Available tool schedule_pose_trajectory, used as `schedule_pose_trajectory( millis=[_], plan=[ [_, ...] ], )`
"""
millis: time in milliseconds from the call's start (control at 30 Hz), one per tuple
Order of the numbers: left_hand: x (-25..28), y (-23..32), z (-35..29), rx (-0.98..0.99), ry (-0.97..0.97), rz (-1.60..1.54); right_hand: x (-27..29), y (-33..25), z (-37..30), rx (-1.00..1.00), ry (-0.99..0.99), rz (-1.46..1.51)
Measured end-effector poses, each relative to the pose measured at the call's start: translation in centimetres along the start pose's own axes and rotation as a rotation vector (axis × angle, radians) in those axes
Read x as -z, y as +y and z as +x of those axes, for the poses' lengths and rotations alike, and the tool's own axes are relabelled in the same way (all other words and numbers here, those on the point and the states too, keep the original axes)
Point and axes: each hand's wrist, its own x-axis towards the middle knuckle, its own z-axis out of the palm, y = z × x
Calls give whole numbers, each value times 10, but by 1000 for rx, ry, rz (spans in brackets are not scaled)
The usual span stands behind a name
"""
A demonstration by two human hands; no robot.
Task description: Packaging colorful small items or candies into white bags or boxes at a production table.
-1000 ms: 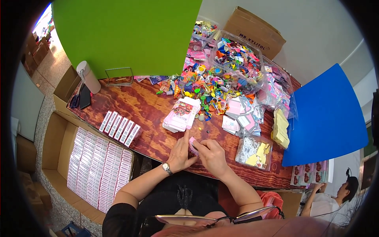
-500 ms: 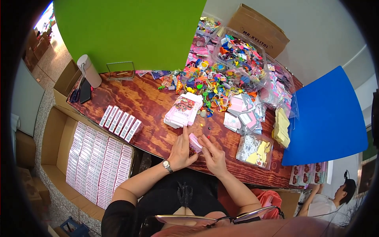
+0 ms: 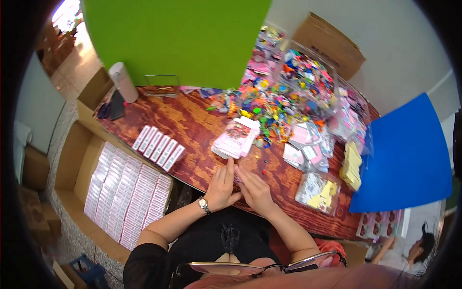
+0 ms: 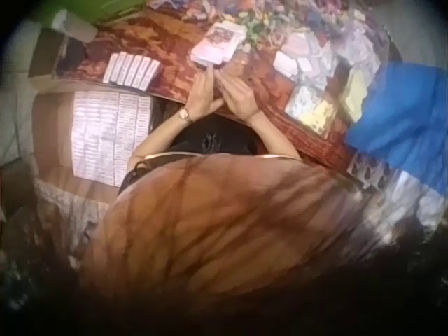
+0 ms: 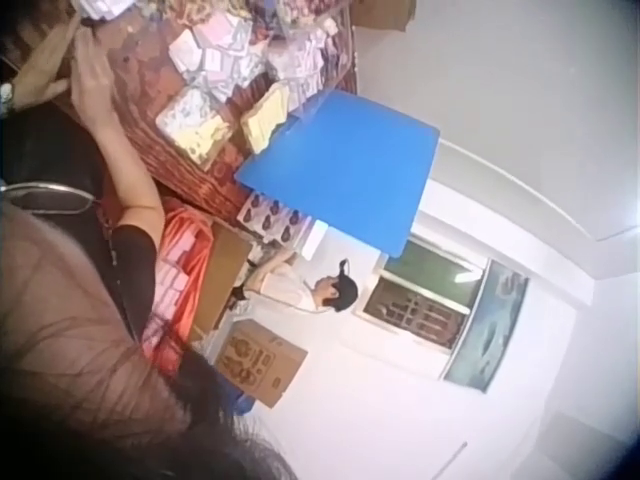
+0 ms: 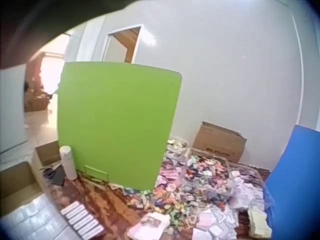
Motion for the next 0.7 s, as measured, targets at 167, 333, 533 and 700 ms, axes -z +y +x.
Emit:
schedule_pose_trajectory(
  millis=[167,333,533,700],
  plan=[
    [42,-23,-9,-31,-26,321,0,8,19,-77,-32,127],
    [68,-56,-20,106,53,728,-13,27,43,-56,79,2],
    [74,-62,-18,185,123,859,-28,50,57,-75,-11,-466],
    [75,-67,-19,176,87,878,-32,64,40,-64,-120,-484]
  ],
)
